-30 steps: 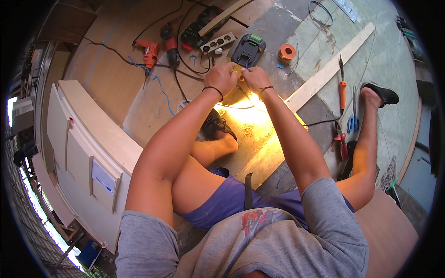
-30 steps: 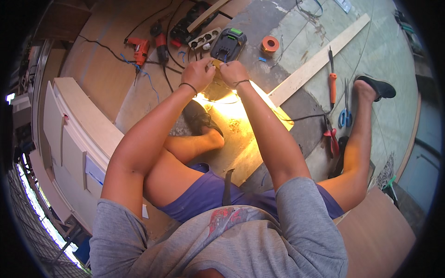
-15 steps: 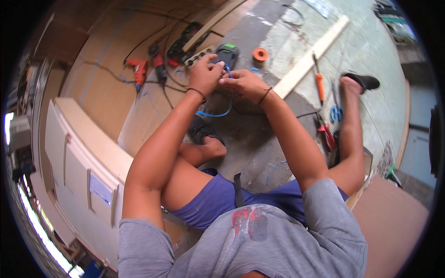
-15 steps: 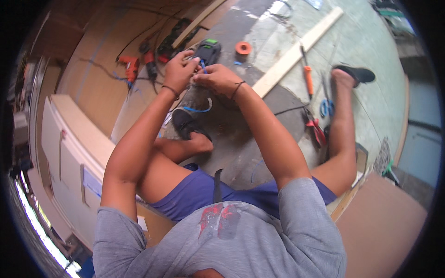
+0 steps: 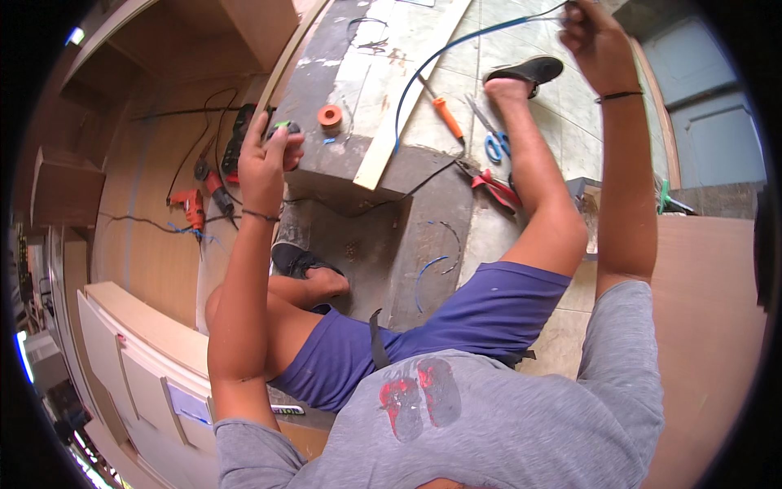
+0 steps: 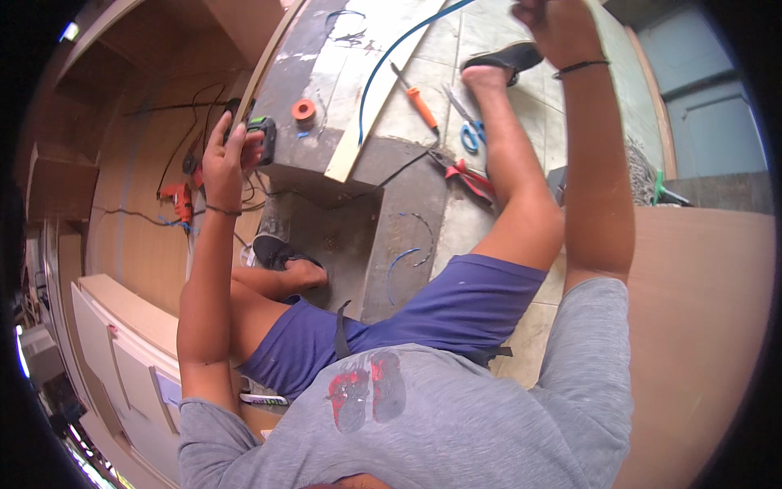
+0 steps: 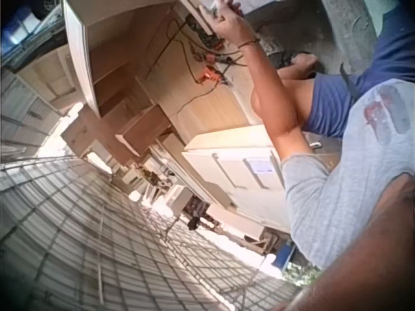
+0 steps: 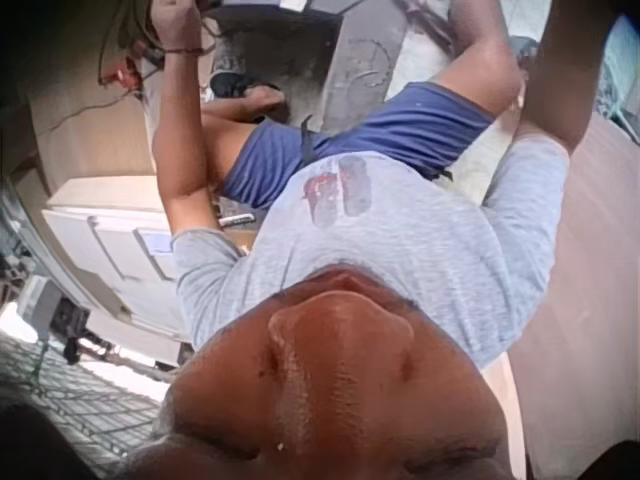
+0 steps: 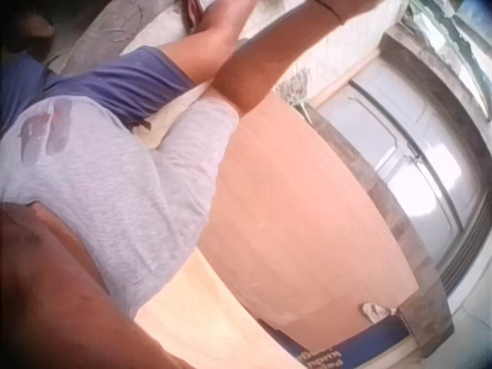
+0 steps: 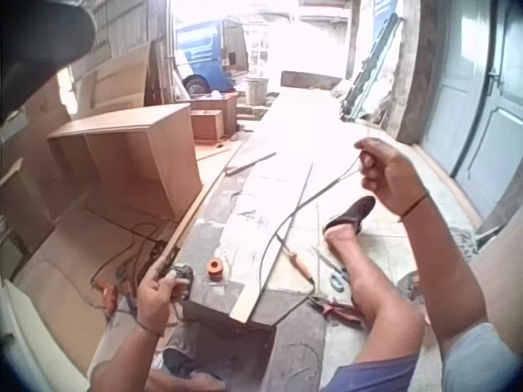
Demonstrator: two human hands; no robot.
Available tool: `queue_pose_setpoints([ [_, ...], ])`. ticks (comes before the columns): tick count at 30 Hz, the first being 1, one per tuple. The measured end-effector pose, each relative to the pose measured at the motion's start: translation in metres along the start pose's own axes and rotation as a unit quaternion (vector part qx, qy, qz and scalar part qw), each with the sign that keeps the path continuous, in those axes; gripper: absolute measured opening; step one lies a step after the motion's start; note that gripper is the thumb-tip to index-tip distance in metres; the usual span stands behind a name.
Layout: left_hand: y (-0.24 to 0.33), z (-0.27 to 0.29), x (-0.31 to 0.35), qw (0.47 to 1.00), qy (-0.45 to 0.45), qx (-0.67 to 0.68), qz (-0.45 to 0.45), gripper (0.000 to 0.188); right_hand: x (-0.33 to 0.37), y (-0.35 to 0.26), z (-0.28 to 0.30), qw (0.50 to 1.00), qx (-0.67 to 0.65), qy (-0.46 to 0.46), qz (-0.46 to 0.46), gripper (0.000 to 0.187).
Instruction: The person strips insulation from wires using pliers and scissors, connects the wires to a terminal block on a device, and marks a piece of wood using a pen.
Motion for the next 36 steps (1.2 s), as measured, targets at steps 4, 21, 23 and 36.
queue_pose_setpoints([
  [4, -0.012, -0.004, 0.016, 0.999, 0.015, -0.002, 0.048, 0.052, -0.017, -0.031, 0.076, 0.996, 0.031, 0.052, 0.066, 0.014],
  [21, -0.085, -0.078, 0.072, 0.971, -0.009, -0.030, 0.237, 0.042, 0.037, 0.219, 0.379, 0.668, 0.722, 0.023, -0.178, 0.043],
  [23, -0.103, -0.094, 0.089, 0.966, -0.040, -0.061, 0.249, 0.040, 0.044, 0.246, 0.389, 0.685, 0.691, 0.019, -0.229, 0.049],
  [36, -0.145, -0.179, 0.165, 0.849, -0.256, -0.452, 0.099, 0.027, 0.048, 0.196, 0.269, 0.856, 0.502, 0.106, -0.053, 0.059],
])
Point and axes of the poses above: each hand's wrist, its own x-axis away from the middle knuckle, its own z-axis out of the back of the hand, y = z × x, the point moved 3 cm from there along -x, towards the middle knuckle, and after that the axes turned 2 degrees about -x, right-handed, at the moved point
